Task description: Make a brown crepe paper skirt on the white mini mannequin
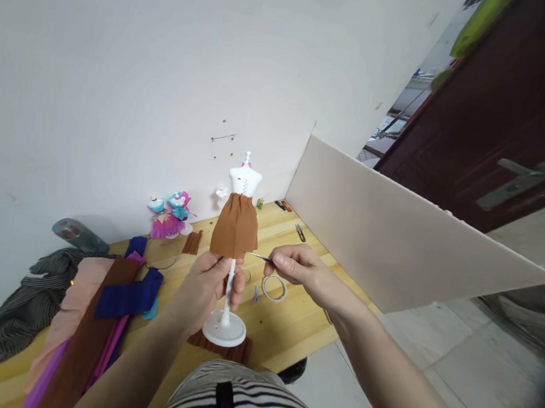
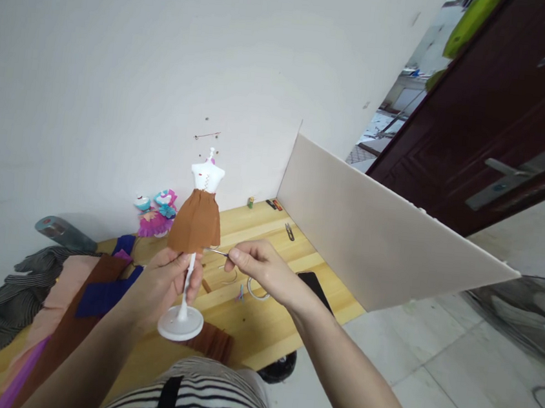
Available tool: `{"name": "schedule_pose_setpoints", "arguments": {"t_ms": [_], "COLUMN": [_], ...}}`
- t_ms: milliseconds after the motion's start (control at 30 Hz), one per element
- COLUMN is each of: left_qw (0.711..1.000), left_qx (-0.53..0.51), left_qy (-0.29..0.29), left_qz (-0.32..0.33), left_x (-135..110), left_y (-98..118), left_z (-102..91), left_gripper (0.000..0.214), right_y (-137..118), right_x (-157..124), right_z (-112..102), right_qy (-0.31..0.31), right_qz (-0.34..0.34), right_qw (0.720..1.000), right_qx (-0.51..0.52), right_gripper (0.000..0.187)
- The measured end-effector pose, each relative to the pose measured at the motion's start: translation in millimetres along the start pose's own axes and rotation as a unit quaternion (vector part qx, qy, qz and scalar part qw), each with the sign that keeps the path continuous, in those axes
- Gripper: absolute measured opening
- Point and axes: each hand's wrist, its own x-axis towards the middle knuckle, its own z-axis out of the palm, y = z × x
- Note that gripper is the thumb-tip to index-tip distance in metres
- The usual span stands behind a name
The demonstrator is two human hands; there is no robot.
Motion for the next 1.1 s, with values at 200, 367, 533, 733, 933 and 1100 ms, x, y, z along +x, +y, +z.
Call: {"name": "schedule_pose_setpoints", "arguments": {"t_ms": [200, 367, 533, 733, 933, 1100], "left_qw": [1.0, 1.0, 0.999, 0.999, 0.998, 0.998], "left_qx": [-0.011, -0.012, 0.013, 0.041, 0.056, 0.064], "left_qy": [-0.007, 0.01, 0.023, 0.025, 0.015, 0.02], "left_qz": [-0.021, -0.028, -0.022, -0.015, -0.023, -0.018], "left_x": [0.0, 0.7, 1.7, 4.6, 5.2, 6.2], "left_y": [-2.0, -4.2, -6.0, -7.1, -9.7, -9.2], "left_z": [2.7, 3.6, 3.8, 5.8, 4.0, 0.4], "left_gripper": [0.027, 0.027, 0.03, 0.033, 0.032, 0.029], "right_y": [4.7, 7.8, 7.2, 6.3, 7.2, 6.4], "right_x": [1.7, 1.8, 2.7, 2.1, -0.3, -2.0], "right_z": [0.5, 3.1, 5.1, 5.4, 2.9, 1.0], "right_qy": [-0.02, -0.028, -0.026, -0.028, -0.023, -0.018], "right_qz": [-0.013, -0.032, -0.033, -0.029, -0.017, -0.019], "right_qw": [0.999, 0.998, 0.998, 0.998, 0.999, 0.999], "right_qx": [0.032, 0.048, 0.045, 0.047, 0.043, 0.035], "right_gripper": [0.051, 0.048, 0.048, 0.049, 0.051, 0.052]}}
